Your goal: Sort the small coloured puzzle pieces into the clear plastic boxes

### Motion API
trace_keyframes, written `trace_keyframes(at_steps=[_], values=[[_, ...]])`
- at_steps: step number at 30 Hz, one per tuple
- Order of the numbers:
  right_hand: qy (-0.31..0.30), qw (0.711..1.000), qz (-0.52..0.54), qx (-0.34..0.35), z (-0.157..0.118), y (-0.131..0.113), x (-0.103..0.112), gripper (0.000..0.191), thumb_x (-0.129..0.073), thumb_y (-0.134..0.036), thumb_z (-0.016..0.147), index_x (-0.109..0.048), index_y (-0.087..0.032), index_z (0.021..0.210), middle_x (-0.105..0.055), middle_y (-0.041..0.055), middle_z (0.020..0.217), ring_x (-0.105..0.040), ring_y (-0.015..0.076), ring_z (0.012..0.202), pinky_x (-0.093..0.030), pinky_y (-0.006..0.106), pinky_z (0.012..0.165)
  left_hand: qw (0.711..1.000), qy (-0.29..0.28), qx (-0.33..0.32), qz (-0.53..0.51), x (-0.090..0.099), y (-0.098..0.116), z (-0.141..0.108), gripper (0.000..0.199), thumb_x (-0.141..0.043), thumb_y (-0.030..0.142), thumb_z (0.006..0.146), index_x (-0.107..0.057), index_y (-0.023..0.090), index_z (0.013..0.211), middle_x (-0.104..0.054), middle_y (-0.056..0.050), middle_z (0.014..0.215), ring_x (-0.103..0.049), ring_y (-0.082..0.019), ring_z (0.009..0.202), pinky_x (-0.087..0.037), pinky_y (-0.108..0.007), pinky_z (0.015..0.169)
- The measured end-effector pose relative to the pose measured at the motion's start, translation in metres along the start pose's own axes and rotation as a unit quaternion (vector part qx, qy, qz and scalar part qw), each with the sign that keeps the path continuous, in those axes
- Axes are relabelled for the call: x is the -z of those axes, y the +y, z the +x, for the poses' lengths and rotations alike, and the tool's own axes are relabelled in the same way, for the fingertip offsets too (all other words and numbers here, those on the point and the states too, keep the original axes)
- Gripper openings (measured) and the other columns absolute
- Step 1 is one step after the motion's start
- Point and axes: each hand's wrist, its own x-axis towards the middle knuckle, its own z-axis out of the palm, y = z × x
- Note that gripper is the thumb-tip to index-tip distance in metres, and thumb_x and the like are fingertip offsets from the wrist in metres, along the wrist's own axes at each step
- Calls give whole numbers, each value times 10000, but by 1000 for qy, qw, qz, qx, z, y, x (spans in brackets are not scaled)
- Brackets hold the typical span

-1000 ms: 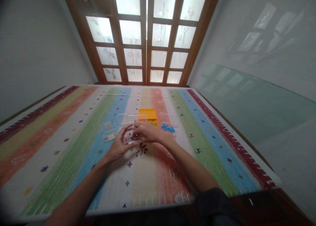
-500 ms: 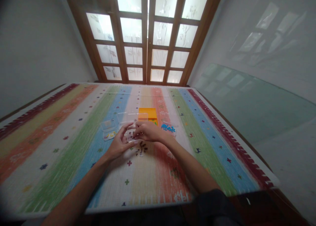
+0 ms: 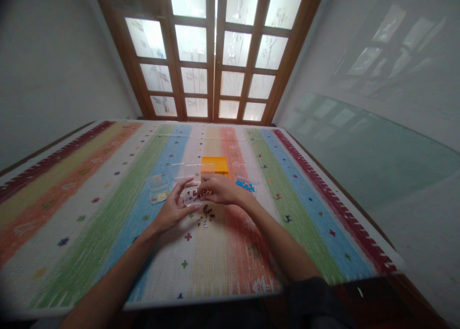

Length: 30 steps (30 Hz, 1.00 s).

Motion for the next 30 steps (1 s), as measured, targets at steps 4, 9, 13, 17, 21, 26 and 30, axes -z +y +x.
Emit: trace_keyframes(at_steps=[4,9,13,17,21,26,30], values=[[1,1000,-12,-6,0,0,-1,103,-712,-142,884,-780,-172,956,-632,46,921,-584,141,797,-421,242,715,1000,-5,3,-3,-1,0,0,778,-869,225,718,-492,285,1396,-533,-109,1404,-678,-251,1132,-606,-391,958],[-7,999,-36,-6,4,0,-5,81,-712,-139,877,-773,-154,928,-621,44,899,-565,144,790,-392,242,702,1000,-2,9,-4,-1,2,0,787,-878,232,710,-491,288,1393,-526,-105,1405,-677,-244,1131,-607,-384,959],[-3,999,-33,2,7,-2,-6,69,-698,-140,887,-764,-156,899,-606,37,881,-549,141,777,-378,242,695,1000,1,10,7,-1,2,0,788,-883,243,703,-499,290,1390,-527,-102,1404,-670,-250,1145,-609,-376,950],[7,1000,-21,11,9,-4,-8,82,-687,-132,897,-764,-160,891,-598,33,867,-552,143,786,-380,242,706,1000,5,15,7,-1,2,0,790,-886,247,700,-502,293,1389,-533,-101,1401,-672,-246,1133,-615,-359,926],[11,1000,-21,19,11,-3,-10,93,-682,-144,910,-772,-163,905,-595,32,852,-549,142,776,-374,245,703,1000,4,4,10,-1,2,1,784,-879,250,710,-505,298,1397,-558,-98,1378,-664,-253,1149,-608,-373,944],[12,1000,-20,14,8,-3,-9,127,-668,-135,914,-784,-179,939,-603,35,858,-553,143,779,-383,244,705,1000,-6,-13,11,0,2,1,765,-870,238,723,-511,296,1396,-569,-97,1367,-659,-256,1161,-591,-399,975],[29,1000,-8,5,3,-1,-4,179,-634,-124,923,-778,-181,1011,-623,46,894,-575,145,791,-410,248,722,1000,-6,-4,7,0,3,1,750,-861,242,734,-503,292,1392,-577,-96,1363,-674,-250,1150,-588,-393,985]])
